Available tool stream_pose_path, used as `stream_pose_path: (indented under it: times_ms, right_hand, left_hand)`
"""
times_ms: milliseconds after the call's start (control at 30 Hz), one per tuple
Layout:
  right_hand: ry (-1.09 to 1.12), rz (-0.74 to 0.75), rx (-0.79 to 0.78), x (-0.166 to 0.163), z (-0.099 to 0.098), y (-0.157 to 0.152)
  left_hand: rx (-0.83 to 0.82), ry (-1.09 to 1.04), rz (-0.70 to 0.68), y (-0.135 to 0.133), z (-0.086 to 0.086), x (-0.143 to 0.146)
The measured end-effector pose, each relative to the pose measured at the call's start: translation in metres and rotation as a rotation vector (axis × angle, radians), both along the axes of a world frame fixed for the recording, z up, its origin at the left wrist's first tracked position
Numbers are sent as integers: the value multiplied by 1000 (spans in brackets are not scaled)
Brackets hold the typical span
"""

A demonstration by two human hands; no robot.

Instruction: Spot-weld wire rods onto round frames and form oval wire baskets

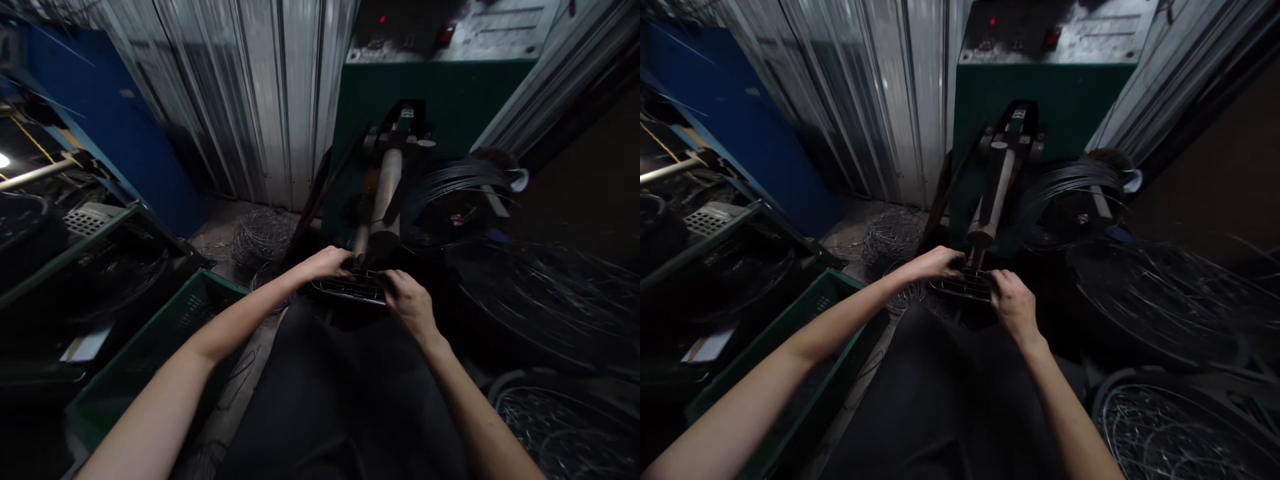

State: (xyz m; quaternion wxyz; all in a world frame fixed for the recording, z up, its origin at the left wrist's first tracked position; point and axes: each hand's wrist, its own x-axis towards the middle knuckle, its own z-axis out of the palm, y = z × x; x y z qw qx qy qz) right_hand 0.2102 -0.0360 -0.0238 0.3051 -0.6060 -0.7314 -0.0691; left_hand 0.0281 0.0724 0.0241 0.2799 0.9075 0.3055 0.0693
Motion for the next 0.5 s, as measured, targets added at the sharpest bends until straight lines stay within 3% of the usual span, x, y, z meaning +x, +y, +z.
stream_pose_path:
  times_ms: [500]
  right_hand:
    - [-9,-27,19,-1,3,10]
  left_hand:
    - [-97,-19,49,6,2,-5]
